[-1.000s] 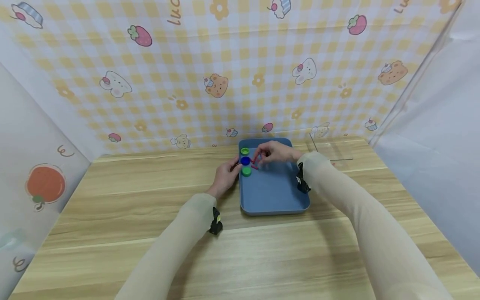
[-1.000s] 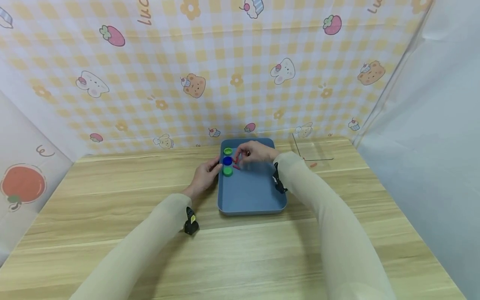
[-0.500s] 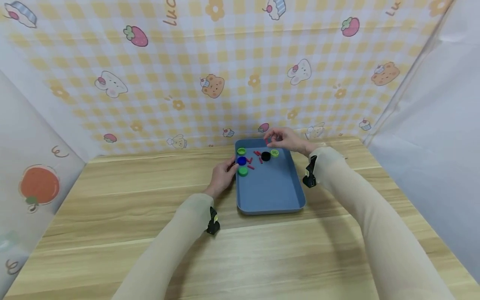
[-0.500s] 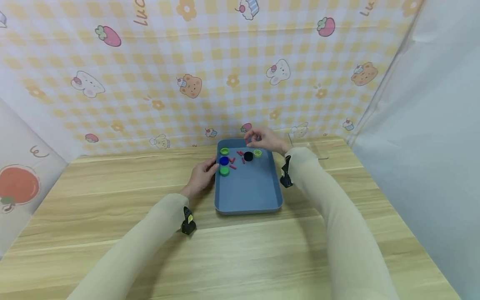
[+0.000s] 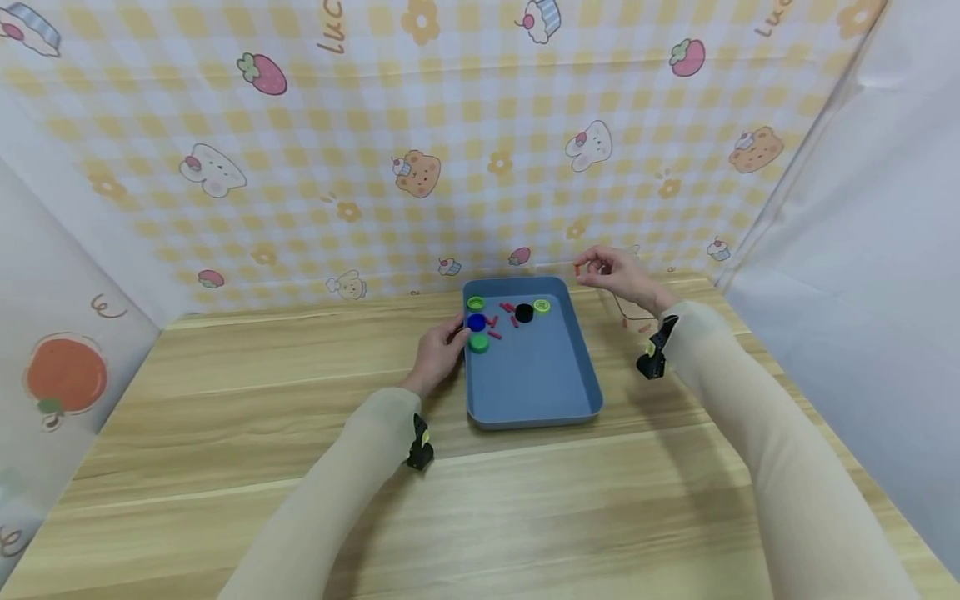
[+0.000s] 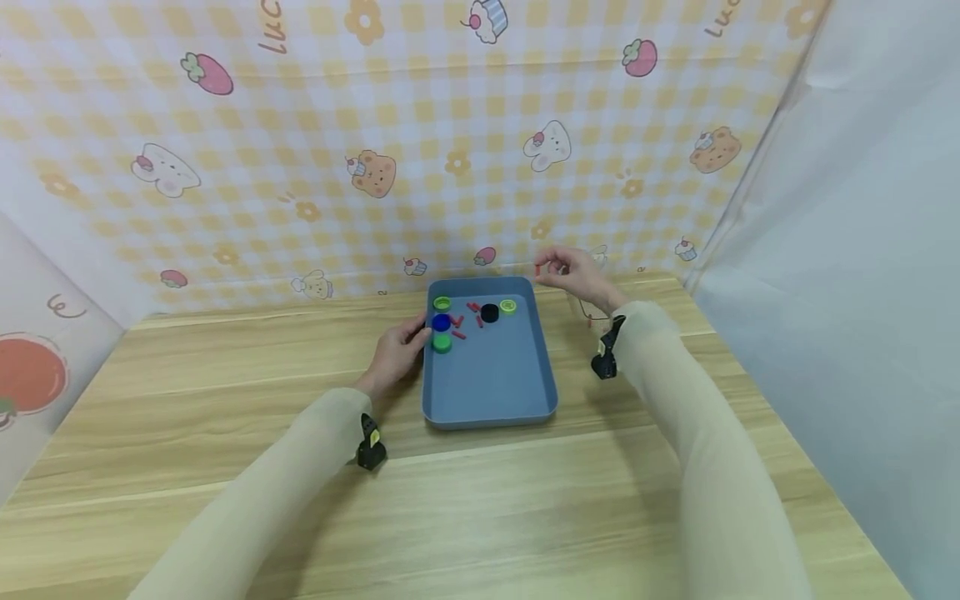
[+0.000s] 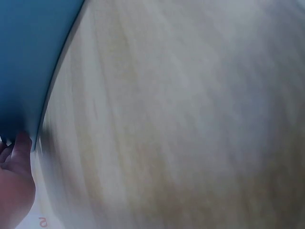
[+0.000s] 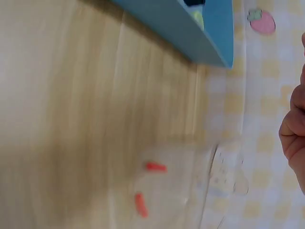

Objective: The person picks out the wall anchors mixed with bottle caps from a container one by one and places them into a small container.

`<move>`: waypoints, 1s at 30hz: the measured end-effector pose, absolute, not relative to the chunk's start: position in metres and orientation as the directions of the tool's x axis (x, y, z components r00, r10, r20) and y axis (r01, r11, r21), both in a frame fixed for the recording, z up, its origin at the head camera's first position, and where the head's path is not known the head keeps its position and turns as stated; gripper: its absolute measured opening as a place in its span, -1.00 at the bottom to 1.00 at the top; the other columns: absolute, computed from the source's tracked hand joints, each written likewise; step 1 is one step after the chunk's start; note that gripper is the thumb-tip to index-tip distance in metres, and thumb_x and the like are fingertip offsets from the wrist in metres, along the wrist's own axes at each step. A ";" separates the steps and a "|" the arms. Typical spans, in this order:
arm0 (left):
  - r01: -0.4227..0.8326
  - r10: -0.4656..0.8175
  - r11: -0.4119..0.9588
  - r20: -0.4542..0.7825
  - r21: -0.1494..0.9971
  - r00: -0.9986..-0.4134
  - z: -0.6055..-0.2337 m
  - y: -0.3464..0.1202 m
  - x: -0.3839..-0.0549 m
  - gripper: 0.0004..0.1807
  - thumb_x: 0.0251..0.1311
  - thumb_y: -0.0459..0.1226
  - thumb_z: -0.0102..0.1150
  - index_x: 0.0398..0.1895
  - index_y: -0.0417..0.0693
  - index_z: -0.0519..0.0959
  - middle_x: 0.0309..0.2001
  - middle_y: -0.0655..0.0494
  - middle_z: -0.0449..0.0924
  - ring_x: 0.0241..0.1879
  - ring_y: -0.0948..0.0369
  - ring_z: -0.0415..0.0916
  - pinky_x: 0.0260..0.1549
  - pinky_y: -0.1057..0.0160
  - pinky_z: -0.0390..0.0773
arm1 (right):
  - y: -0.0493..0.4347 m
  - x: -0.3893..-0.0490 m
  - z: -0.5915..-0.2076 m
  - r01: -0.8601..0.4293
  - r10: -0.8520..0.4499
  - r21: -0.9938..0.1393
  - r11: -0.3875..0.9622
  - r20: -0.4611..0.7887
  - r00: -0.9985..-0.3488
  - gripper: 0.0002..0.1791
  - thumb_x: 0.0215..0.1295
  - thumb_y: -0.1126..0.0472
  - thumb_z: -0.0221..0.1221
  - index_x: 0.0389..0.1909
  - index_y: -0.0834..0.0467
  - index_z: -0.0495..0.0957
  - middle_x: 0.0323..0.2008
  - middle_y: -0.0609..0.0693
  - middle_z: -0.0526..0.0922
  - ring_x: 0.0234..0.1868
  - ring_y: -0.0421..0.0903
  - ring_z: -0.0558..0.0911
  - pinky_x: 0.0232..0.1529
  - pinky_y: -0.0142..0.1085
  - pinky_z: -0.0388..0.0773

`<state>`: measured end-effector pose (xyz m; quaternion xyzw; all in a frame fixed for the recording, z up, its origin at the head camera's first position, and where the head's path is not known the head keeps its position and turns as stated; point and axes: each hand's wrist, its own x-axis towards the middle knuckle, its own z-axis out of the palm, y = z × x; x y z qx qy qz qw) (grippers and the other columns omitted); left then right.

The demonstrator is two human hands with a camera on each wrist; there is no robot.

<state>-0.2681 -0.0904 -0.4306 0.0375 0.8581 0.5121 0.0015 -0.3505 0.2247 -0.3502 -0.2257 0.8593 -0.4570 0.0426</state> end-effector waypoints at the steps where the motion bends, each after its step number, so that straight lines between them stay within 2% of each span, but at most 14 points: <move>1: 0.063 0.064 0.473 0.037 0.879 -0.997 -0.430 -0.090 -0.268 -0.51 0.38 -0.22 -0.03 0.34 -0.14 0.29 0.31 -0.04 0.33 0.32 0.06 0.26 0.29 0.13 0.30 | 0.230 -0.350 -0.352 -0.351 -0.418 -0.797 0.491 0.138 -0.898 -0.72 0.28 0.27 0.17 -0.03 0.29 0.49 -0.48 -0.06 0.45 -0.52 -0.18 0.36 -0.46 -0.39 0.34; 9: 0.069 0.070 0.478 0.040 0.876 -0.997 -0.431 -0.091 -0.268 -0.51 0.38 -0.24 -0.03 0.34 -0.16 0.29 0.31 -0.06 0.32 0.32 0.04 0.26 0.29 0.11 0.30 | 0.269 -0.339 -0.364 -0.322 -0.318 -0.774 0.545 0.164 -0.934 -0.70 0.27 0.31 0.18 -0.04 0.39 0.47 -0.51 -0.05 0.40 -0.54 -0.20 0.32 -0.52 -0.39 0.28; 17: 0.067 0.075 0.494 0.035 0.867 -0.997 -0.430 -0.090 -0.269 -0.51 0.39 -0.22 -0.04 0.35 -0.14 0.28 0.32 -0.04 0.32 0.32 0.05 0.25 0.29 0.12 0.29 | 0.293 -0.324 -0.369 -0.253 -0.191 -0.682 0.687 0.166 -0.967 -0.70 0.25 0.25 0.21 -0.08 0.36 0.51 -0.49 0.00 0.40 -0.51 -0.24 0.34 -0.57 -0.43 0.29; 30: 0.071 0.080 0.505 0.036 0.860 -0.996 -0.429 -0.091 -0.270 -0.50 0.39 -0.22 -0.06 0.35 -0.17 0.27 0.32 -0.04 0.31 0.33 0.05 0.24 0.30 0.12 0.28 | 0.304 -0.315 -0.379 -0.152 -0.083 -0.529 0.835 0.151 -0.985 -0.71 0.25 0.15 0.21 -0.13 0.27 0.55 -0.50 0.00 0.37 -0.56 -0.11 0.29 -0.56 -0.30 0.18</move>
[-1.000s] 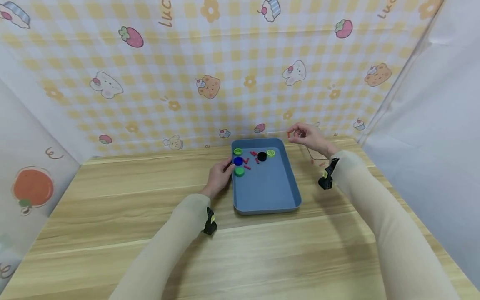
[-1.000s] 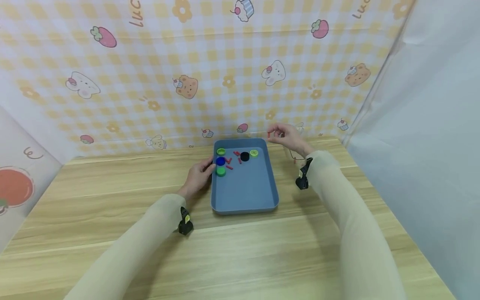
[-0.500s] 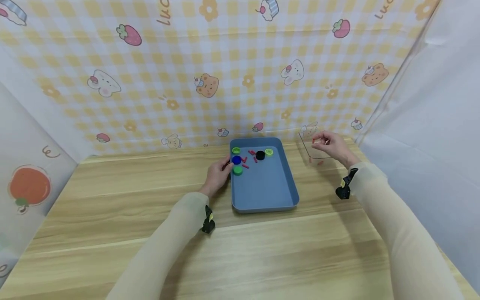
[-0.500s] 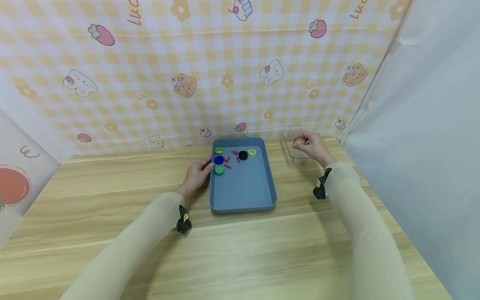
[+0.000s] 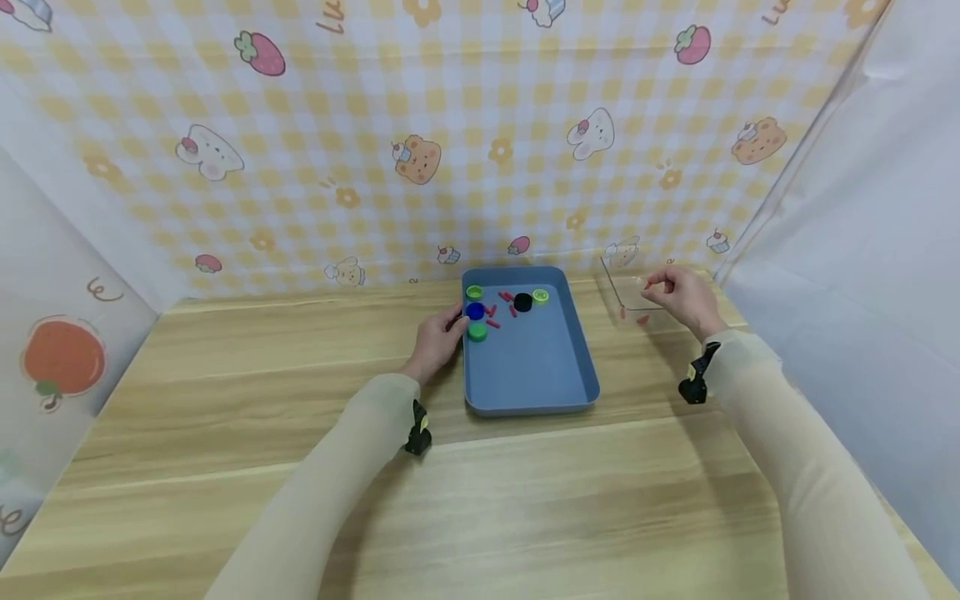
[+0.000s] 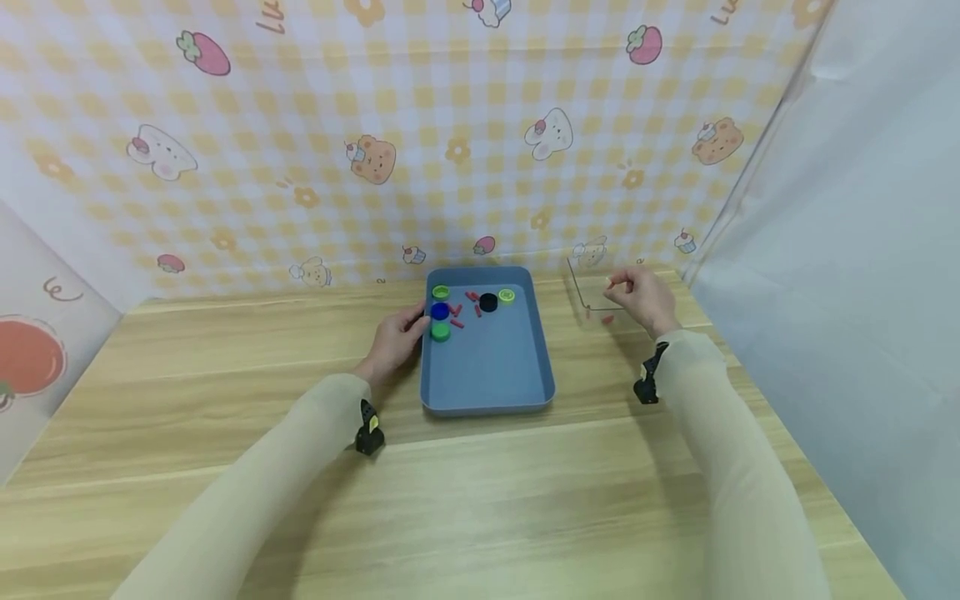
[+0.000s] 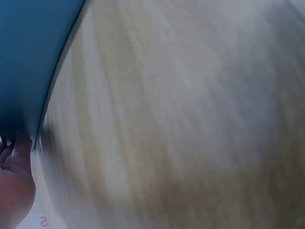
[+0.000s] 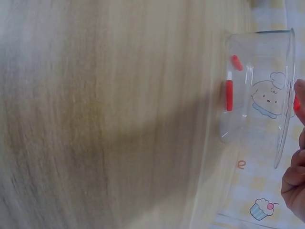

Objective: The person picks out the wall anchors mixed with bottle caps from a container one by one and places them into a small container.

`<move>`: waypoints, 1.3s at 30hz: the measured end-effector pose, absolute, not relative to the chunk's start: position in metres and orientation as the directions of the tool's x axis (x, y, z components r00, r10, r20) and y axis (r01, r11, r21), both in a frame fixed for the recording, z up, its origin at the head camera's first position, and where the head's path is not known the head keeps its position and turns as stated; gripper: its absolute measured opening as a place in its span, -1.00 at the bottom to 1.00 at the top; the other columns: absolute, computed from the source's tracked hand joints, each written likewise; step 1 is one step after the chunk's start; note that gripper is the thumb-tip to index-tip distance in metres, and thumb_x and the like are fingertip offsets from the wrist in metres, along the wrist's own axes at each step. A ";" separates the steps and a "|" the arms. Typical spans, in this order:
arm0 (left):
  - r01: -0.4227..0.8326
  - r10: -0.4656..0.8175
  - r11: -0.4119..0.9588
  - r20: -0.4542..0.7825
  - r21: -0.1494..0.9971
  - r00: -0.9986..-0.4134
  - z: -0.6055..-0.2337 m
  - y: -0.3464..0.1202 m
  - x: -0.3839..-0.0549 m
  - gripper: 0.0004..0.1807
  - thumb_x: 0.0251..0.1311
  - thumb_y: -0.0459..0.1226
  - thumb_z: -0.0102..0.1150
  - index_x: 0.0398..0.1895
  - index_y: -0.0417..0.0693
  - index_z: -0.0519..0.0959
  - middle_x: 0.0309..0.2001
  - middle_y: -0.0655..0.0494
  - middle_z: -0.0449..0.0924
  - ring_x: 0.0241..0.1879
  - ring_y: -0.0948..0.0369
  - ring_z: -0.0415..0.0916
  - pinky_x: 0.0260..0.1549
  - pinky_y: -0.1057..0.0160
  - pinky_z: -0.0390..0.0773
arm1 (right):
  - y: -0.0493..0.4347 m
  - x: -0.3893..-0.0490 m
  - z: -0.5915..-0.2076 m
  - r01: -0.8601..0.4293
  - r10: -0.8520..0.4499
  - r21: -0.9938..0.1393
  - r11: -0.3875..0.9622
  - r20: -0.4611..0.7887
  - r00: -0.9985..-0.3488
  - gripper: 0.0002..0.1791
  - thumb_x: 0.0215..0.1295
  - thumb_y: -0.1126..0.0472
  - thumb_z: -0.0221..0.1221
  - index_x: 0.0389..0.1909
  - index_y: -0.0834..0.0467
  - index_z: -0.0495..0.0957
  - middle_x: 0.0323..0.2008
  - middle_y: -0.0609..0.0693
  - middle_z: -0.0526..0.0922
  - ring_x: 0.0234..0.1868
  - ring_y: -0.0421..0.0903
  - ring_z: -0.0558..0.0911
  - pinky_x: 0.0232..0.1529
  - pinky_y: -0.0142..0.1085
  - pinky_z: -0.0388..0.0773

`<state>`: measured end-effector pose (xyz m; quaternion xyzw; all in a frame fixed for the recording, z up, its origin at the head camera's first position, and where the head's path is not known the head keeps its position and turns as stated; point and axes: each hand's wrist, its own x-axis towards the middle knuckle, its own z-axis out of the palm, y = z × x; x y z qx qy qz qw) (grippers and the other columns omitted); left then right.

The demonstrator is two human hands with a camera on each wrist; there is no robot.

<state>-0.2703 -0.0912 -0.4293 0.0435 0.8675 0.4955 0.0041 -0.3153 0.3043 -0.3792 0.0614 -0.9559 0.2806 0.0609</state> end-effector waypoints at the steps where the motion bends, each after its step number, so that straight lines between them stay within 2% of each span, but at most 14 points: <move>1: 0.068 0.079 0.505 0.033 0.860 -0.996 -0.429 -0.091 -0.271 -0.50 0.39 -0.22 -0.06 0.35 -0.17 0.27 0.32 -0.04 0.31 0.33 0.06 0.24 0.31 0.12 0.28 | 0.304 -0.315 -0.379 -0.152 -0.082 -0.520 0.841 0.154 -0.985 -0.70 0.25 0.14 0.21 -0.13 0.28 0.55 -0.50 0.00 0.38 -0.55 -0.11 0.30 -0.56 -0.30 0.18; 10: 0.059 0.076 0.509 0.023 0.859 -0.997 -0.426 -0.092 -0.273 -0.50 0.39 -0.22 -0.06 0.35 -0.19 0.26 0.32 -0.06 0.31 0.33 0.05 0.23 0.31 0.12 0.27 | 0.291 -0.318 -0.372 -0.130 -0.044 -0.544 0.829 0.168 -0.985 -0.61 0.28 0.10 0.18 -0.04 0.33 0.54 -0.49 0.00 0.38 -0.54 -0.12 0.29 -0.53 -0.31 0.19; 19: 0.056 0.077 0.515 0.019 0.855 -0.997 -0.425 -0.094 -0.273 -0.50 0.39 -0.21 -0.06 0.35 -0.18 0.26 0.33 -0.05 0.30 0.34 0.06 0.23 0.31 0.13 0.27 | 0.240 -0.329 -0.352 -0.211 -0.042 -0.694 0.689 0.253 -0.967 -0.71 0.27 0.15 0.19 -0.09 0.25 0.60 -0.55 -0.08 0.32 -0.55 -0.17 0.26 -0.42 -0.37 0.24; 22: 0.052 0.075 0.513 0.015 0.857 -0.997 -0.424 -0.094 -0.273 -0.50 0.39 -0.22 -0.06 0.35 -0.18 0.26 0.33 -0.05 0.30 0.34 0.06 0.23 0.31 0.13 0.27 | 0.220 -0.331 -0.348 -0.244 -0.078 -0.752 0.612 0.250 -0.965 -0.70 0.27 0.18 0.19 -0.07 0.28 0.59 -0.54 -0.09 0.31 -0.54 -0.18 0.26 -0.40 -0.40 0.27; 27: 0.045 0.073 0.516 0.008 0.855 -0.997 -0.424 -0.094 -0.272 -0.51 0.39 -0.23 -0.06 0.35 -0.19 0.26 0.33 -0.05 0.30 0.34 0.06 0.23 0.31 0.13 0.27 | 0.190 -0.333 -0.348 -0.239 -0.138 -0.828 0.507 0.196 -0.971 -0.69 0.27 0.21 0.19 -0.03 0.29 0.56 -0.50 -0.10 0.32 -0.52 -0.21 0.27 -0.51 -0.45 0.25; 34: 0.056 0.086 0.505 0.014 0.861 -0.996 -0.426 -0.092 -0.271 -0.51 0.39 -0.24 -0.06 0.34 -0.20 0.26 0.33 -0.05 0.29 0.34 0.06 0.22 0.31 0.14 0.27 | 0.157 -0.339 -0.357 -0.279 -0.289 -0.842 0.462 0.155 -0.945 -0.67 0.25 0.24 0.21 -0.02 0.34 0.55 -0.47 -0.07 0.46 -0.45 -0.15 0.38 -0.47 -0.45 0.34; 39: 0.061 0.088 0.505 0.018 0.861 -0.996 -0.426 -0.091 -0.270 -0.51 0.40 -0.23 -0.06 0.35 -0.19 0.25 0.33 -0.06 0.28 0.35 0.06 0.21 0.32 0.14 0.26 | 0.142 -0.342 -0.366 -0.320 -0.447 -0.831 0.455 0.098 -0.889 -0.67 0.27 0.28 0.18 0.00 0.38 0.51 -0.41 -0.02 0.50 -0.43 -0.15 0.42 -0.44 -0.41 0.40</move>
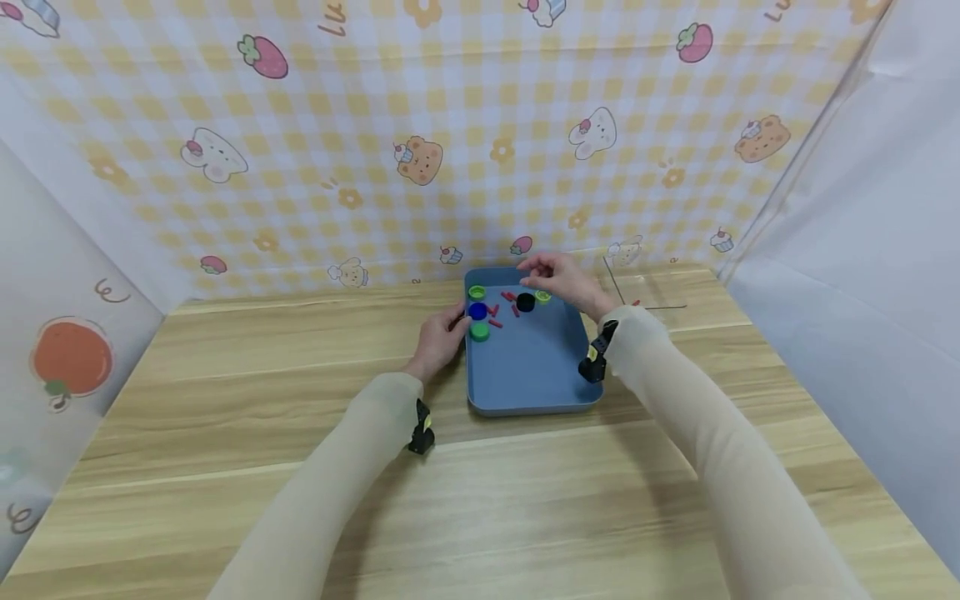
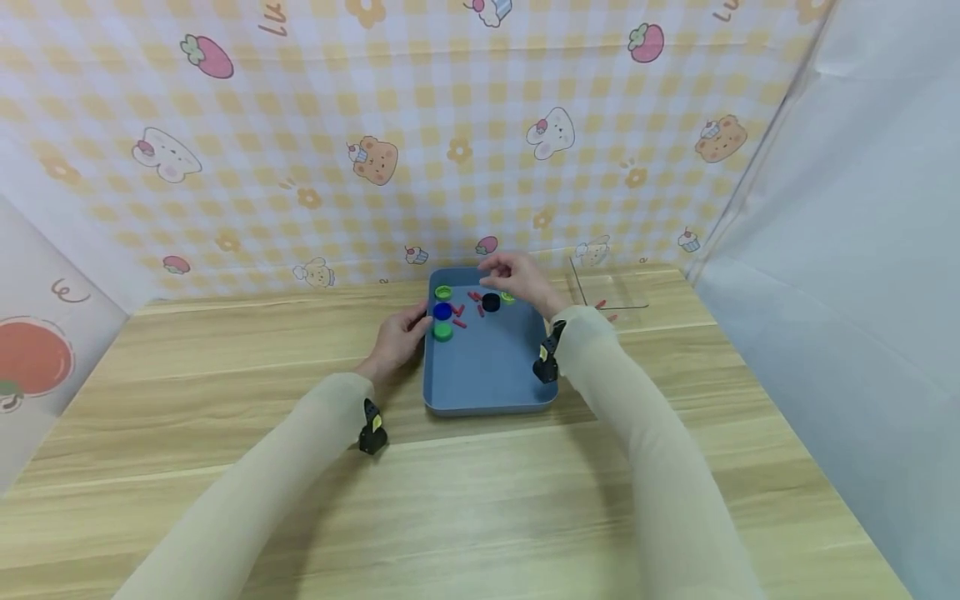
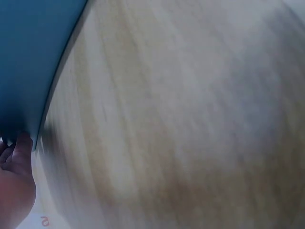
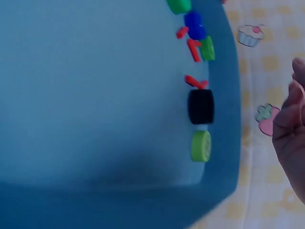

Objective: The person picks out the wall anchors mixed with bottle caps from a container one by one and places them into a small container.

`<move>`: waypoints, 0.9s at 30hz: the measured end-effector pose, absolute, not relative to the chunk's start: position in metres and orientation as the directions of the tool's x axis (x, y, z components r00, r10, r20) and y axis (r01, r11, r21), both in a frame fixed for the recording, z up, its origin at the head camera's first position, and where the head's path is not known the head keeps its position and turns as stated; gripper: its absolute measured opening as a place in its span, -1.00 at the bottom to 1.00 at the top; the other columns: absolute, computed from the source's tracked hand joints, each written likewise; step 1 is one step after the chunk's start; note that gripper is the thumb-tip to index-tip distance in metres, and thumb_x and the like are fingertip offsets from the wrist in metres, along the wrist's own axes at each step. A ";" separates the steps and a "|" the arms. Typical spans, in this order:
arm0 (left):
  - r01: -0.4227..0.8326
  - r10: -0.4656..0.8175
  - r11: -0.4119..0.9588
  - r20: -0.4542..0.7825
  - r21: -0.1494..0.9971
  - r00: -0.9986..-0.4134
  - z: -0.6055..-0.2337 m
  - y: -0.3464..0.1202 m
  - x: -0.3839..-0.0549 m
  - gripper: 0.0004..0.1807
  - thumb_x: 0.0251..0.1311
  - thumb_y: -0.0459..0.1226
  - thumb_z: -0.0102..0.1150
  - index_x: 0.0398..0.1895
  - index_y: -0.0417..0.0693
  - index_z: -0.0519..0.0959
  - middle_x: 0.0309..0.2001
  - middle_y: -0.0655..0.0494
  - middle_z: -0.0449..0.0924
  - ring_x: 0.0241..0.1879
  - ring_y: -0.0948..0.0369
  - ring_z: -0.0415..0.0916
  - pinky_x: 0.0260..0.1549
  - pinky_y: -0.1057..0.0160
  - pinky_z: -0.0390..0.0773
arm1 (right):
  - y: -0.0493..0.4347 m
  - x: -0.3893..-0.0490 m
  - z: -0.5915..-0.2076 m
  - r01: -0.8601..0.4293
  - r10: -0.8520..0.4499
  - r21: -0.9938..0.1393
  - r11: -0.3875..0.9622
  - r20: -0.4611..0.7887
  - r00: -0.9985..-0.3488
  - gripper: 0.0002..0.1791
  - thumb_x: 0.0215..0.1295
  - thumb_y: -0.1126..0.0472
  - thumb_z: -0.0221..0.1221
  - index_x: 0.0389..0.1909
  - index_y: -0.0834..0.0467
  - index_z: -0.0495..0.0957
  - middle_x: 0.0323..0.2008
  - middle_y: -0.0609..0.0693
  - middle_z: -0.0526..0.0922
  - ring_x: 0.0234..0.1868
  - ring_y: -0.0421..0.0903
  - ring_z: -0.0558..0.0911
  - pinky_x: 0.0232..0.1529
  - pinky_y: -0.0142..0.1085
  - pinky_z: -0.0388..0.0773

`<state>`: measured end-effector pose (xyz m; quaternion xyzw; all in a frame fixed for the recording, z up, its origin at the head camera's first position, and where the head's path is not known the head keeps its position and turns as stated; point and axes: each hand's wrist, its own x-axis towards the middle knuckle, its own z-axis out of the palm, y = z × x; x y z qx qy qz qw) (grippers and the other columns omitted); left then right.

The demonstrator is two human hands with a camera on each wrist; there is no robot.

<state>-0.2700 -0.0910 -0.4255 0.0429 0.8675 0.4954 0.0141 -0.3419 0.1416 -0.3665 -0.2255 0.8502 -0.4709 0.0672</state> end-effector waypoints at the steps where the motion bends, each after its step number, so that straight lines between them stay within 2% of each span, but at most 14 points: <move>1: 0.060 0.086 0.505 0.019 0.861 -0.996 -0.426 -0.091 -0.270 -0.51 0.39 -0.23 -0.06 0.34 -0.19 0.26 0.33 -0.06 0.28 0.34 0.06 0.21 0.32 0.14 0.26 | 0.139 -0.343 -0.368 -0.336 -0.480 -0.826 0.453 0.091 -0.872 -0.68 0.27 0.29 0.17 0.00 0.38 0.51 -0.40 0.00 0.51 -0.43 -0.14 0.43 -0.43 -0.41 0.41; 8: 0.053 0.080 0.496 0.015 0.867 -0.997 -0.425 -0.090 -0.270 -0.51 0.39 -0.24 -0.05 0.33 -0.20 0.28 0.32 -0.05 0.31 0.33 0.07 0.24 0.30 0.14 0.28 | 0.126 -0.348 -0.383 -0.386 -0.647 -0.805 0.451 0.002 -0.762 -0.70 0.25 0.40 0.15 -0.01 0.39 0.52 -0.40 0.09 0.61 -0.36 0.04 0.58 -0.35 -0.38 0.53; 15: 0.067 0.084 0.482 0.030 0.873 -0.996 -0.425 -0.090 -0.269 -0.51 0.38 -0.26 -0.05 0.34 -0.19 0.27 0.31 -0.06 0.33 0.32 0.06 0.25 0.29 0.13 0.30 | 0.120 -0.351 -0.390 -0.425 -0.735 -0.773 0.470 -0.077 -0.674 -0.70 0.24 0.41 0.16 -0.01 0.36 0.52 -0.39 0.15 0.61 -0.43 -0.11 0.53 -0.36 -0.36 0.50; 21: 0.068 0.083 0.481 0.031 0.874 -0.996 -0.424 -0.090 -0.268 -0.52 0.38 -0.26 -0.04 0.34 -0.16 0.28 0.30 -0.07 0.34 0.32 0.06 0.26 0.28 0.13 0.31 | 0.116 -0.354 -0.396 -0.425 -0.757 -0.763 0.487 -0.127 -0.640 -0.71 0.24 0.41 0.15 -0.01 0.34 0.53 -0.39 0.22 0.62 -0.47 -0.16 0.53 -0.40 -0.38 0.47; 27: 0.047 0.081 0.467 0.011 0.883 -0.997 -0.424 -0.090 -0.268 -0.51 0.39 -0.26 -0.05 0.35 -0.14 0.27 0.31 -0.06 0.32 0.33 0.07 0.25 0.28 0.12 0.31 | 0.113 -0.355 -0.400 -0.455 -0.762 -0.725 0.516 -0.146 -0.631 -0.72 0.23 0.43 0.13 -0.02 0.31 0.55 -0.41 0.17 0.63 -0.50 -0.18 0.51 -0.44 -0.40 0.47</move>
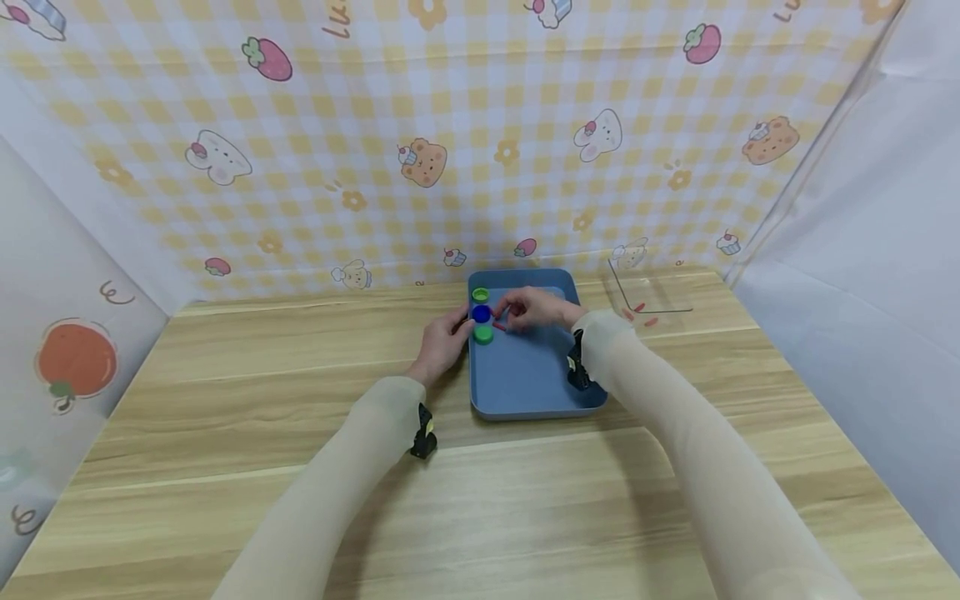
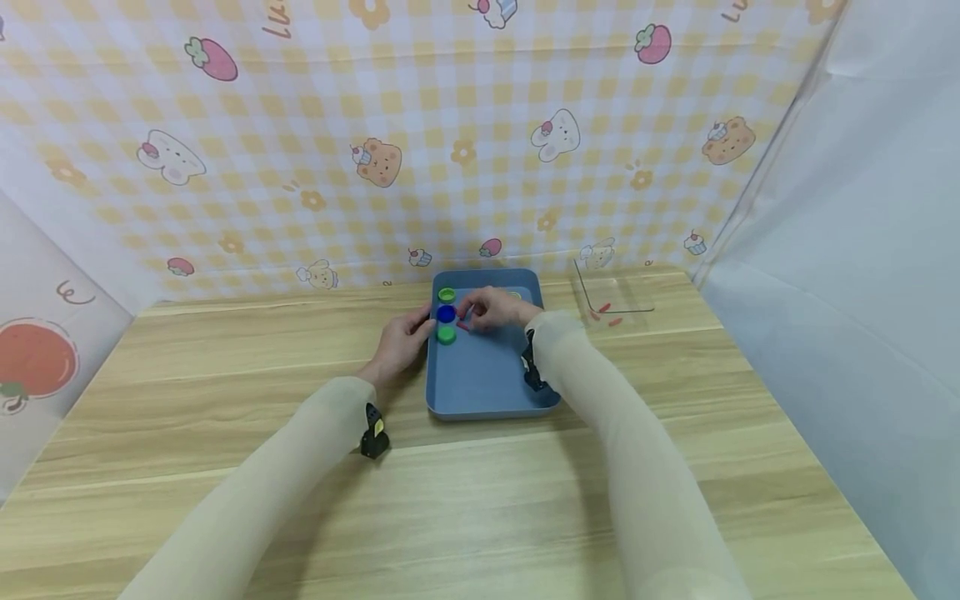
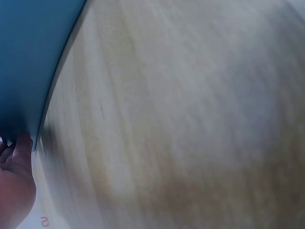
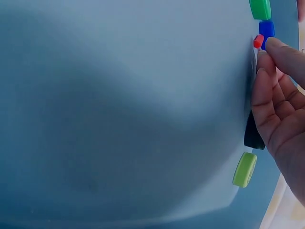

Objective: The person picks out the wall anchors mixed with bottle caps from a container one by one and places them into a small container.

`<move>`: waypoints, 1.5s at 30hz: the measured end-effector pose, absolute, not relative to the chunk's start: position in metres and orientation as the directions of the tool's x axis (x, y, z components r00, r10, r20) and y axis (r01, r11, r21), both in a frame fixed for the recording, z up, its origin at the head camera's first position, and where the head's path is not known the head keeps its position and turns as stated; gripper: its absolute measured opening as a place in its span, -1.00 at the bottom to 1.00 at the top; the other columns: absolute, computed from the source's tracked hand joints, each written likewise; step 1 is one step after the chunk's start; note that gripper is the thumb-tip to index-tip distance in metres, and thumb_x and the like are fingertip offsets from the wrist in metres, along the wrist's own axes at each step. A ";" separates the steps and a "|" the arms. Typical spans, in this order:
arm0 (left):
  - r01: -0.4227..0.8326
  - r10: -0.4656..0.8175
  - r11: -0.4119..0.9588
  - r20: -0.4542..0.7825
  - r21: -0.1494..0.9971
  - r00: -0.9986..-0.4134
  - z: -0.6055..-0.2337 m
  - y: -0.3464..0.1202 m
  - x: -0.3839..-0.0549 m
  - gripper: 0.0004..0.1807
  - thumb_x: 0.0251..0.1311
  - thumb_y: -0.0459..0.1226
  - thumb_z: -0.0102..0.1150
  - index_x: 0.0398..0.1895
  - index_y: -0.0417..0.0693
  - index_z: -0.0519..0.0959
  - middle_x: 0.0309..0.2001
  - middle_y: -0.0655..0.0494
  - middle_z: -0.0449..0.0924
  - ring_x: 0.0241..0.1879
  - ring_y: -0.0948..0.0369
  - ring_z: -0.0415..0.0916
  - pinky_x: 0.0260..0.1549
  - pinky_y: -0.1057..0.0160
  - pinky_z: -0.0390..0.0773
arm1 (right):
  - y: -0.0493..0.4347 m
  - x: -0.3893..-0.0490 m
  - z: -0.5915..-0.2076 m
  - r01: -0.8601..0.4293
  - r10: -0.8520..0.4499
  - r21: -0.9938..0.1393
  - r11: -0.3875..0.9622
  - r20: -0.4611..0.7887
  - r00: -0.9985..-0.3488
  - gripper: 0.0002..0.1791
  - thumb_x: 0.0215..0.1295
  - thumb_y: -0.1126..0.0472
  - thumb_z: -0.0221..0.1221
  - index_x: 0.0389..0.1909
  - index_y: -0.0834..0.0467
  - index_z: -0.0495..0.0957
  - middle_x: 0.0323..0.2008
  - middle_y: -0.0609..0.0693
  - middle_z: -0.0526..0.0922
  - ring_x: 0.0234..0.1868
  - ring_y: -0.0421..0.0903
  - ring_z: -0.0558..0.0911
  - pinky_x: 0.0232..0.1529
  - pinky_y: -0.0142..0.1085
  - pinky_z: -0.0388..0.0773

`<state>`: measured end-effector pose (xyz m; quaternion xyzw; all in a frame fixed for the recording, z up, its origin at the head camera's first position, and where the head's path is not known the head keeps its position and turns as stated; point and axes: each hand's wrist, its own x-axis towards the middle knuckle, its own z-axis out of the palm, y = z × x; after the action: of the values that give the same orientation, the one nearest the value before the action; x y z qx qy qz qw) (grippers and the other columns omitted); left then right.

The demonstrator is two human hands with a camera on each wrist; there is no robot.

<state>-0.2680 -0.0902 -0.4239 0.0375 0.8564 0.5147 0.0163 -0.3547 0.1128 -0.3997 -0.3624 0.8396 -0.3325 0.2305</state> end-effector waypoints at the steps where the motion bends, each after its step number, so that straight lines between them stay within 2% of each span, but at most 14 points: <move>1: 0.047 0.080 0.466 0.011 0.884 -0.997 -0.424 -0.090 -0.268 -0.51 0.39 -0.26 -0.05 0.35 -0.14 0.27 0.31 -0.06 0.33 0.32 0.07 0.25 0.28 0.13 0.31 | 0.112 -0.355 -0.400 -0.460 -0.762 -0.719 0.521 -0.149 -0.630 -0.72 0.23 0.43 0.12 -0.02 0.31 0.55 -0.41 0.16 0.63 -0.51 -0.18 0.50 -0.45 -0.40 0.47; 17: 0.054 0.081 0.446 0.020 0.894 -0.996 -0.425 -0.090 -0.269 -0.52 0.38 -0.27 -0.04 0.34 -0.17 0.28 0.30 -0.06 0.33 0.32 0.07 0.26 0.28 0.13 0.32 | 0.105 -0.356 -0.403 -0.492 -0.769 -0.675 0.550 -0.181 -0.613 -0.72 0.23 0.47 0.07 -0.05 0.30 0.55 -0.47 0.05 0.57 -0.54 -0.21 0.43 -0.50 -0.42 0.43; 23: 0.050 0.082 0.445 0.015 0.894 -0.996 -0.427 -0.090 -0.270 -0.51 0.39 -0.26 -0.05 0.34 -0.18 0.27 0.32 -0.05 0.31 0.33 0.08 0.24 0.28 0.14 0.31 | 0.103 -0.357 -0.405 -0.483 -0.756 -0.671 0.563 -0.180 -0.629 -0.73 0.21 0.47 0.08 -0.08 0.27 0.57 -0.49 0.01 0.56 -0.54 -0.20 0.44 -0.51 -0.42 0.42; 45: 0.052 0.076 0.445 0.020 0.894 -0.997 -0.426 -0.090 -0.269 -0.51 0.38 -0.26 -0.04 0.34 -0.19 0.28 0.32 -0.04 0.32 0.33 0.11 0.24 0.29 0.16 0.30 | 0.101 -0.353 -0.403 -0.487 -0.741 -0.648 0.586 -0.184 -0.646 -0.75 0.22 0.43 0.11 -0.10 0.23 0.59 -0.46 0.02 0.59 -0.52 -0.19 0.47 -0.49 -0.41 0.45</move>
<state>-0.2686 -0.0897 -0.4263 0.0376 0.8500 0.5252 0.0114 -0.3531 0.1009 -0.4033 -0.3563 0.8618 -0.2833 0.2239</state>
